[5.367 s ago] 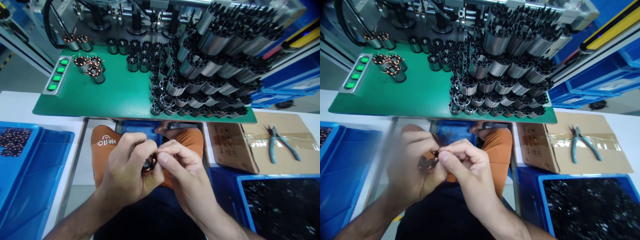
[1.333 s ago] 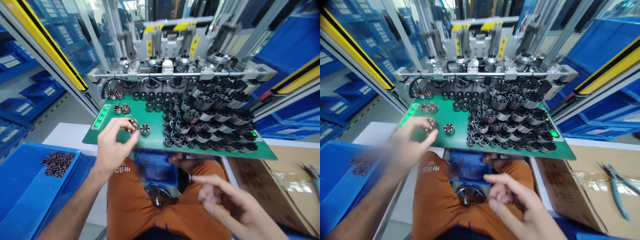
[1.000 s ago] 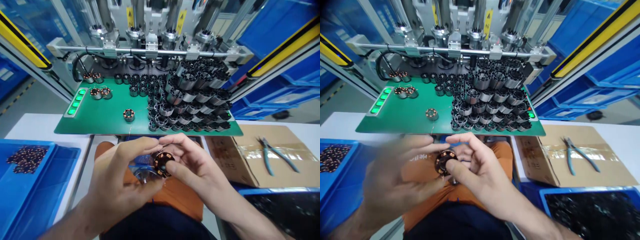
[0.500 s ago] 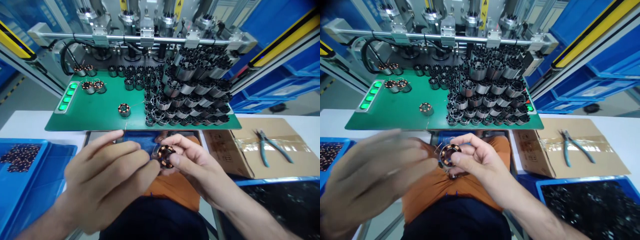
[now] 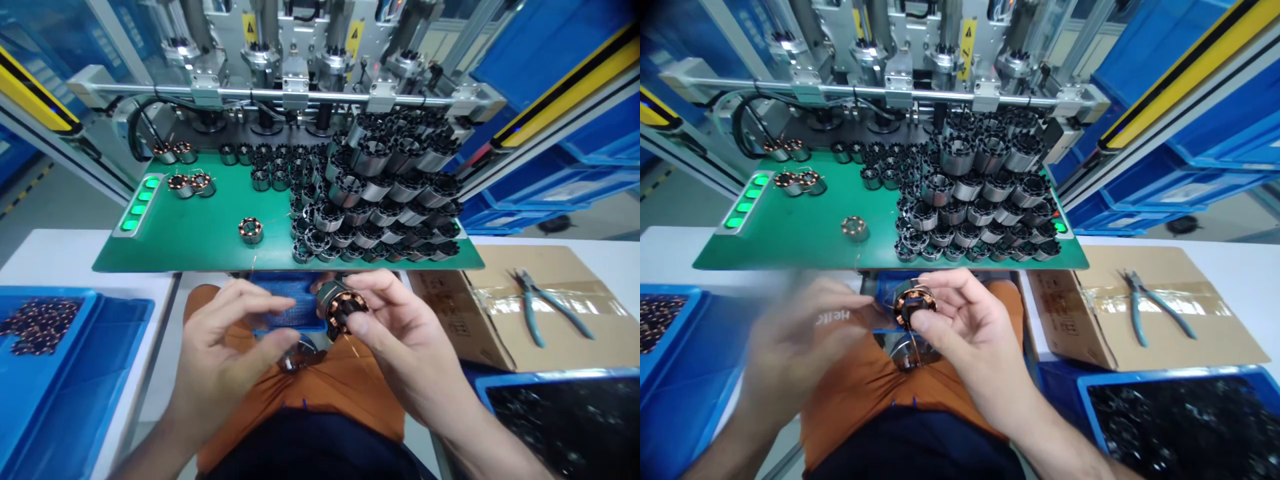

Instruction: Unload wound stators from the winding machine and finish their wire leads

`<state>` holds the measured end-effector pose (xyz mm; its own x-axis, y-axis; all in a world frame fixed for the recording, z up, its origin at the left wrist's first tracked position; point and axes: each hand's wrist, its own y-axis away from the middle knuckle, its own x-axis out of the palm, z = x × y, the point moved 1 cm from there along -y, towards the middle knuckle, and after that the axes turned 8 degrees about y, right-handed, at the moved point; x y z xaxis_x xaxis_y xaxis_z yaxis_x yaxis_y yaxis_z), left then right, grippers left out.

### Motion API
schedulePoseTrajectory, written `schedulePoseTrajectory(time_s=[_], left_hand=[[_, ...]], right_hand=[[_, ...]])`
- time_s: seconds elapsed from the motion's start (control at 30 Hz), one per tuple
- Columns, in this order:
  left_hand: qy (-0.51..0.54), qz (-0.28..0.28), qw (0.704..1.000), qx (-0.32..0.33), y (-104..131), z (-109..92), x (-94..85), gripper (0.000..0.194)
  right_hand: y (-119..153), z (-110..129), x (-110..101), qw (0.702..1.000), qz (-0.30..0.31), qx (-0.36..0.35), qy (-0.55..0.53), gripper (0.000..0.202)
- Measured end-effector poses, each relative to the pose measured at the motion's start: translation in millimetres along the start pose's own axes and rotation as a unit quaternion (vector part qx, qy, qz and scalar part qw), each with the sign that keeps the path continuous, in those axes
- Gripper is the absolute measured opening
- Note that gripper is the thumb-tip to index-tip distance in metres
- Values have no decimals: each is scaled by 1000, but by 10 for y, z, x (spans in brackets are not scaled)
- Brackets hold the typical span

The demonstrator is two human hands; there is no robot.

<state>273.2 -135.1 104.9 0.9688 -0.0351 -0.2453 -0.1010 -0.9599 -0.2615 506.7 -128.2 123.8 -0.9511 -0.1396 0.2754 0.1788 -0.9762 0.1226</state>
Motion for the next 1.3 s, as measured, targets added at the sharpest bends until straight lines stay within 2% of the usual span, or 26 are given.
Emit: schedulePoseTrajectory(time_s=[0.1,0.17,0.3,0.4,0.47,0.57,0.67,0.73,0.8,0.93,1.0,1.07,1.13,1.2,1.23,1.3], left_hand=[[57,-22,998,-9,-158,-250,54,13],[90,4,995,-30,-197,-275,131,9],[208,77,967,-126,-101,-18,256,20],[269,41,940,-204,-23,173,253,23],[266,26,943,-197,-38,168,217,16],[255,74,953,-148,-144,-3,181,5],[264,103,951,-121,-246,-162,189,6],[260,100,953,-123,-255,-171,214,7],[253,100,953,-131,-202,-81,248,11],[220,101,953,-180,3,274,272,22],[186,71,959,-200,73,376,232,21],[132,21,979,-156,77,322,171,18],[49,0,998,-46,26,126,130,43],[-40,26,996,71,-38,-105,137,68],[-66,43,991,106,-63,-197,153,70],[-69,58,988,124,-89,-302,188,62]], right_hand=[[-9,-5,76,1000,3,-11,18,21],[7,-8,87,999,-4,-20,36,19],[88,-26,6,1000,24,-9,17,21],[143,-14,-74,998,67,4,-19,30],[155,11,-104,997,79,7,-4,35],[140,28,-106,995,79,26,49,39],[127,-6,-87,993,71,31,92,42],[134,-50,-80,993,64,24,99,41],[148,-88,-84,995,59,19,77,38],[166,-73,-125,999,45,-1,1,35],[161,-30,-148,1000,26,-5,15,37],[145,-1,-147,998,13,1,56,40],[126,-6,-112,996,13,9,85,43],[111,-34,-57,996,23,14,90,46],[107,-49,-32,996,29,17,87,48],[102,-67,-4,996,45,24,77,49]])
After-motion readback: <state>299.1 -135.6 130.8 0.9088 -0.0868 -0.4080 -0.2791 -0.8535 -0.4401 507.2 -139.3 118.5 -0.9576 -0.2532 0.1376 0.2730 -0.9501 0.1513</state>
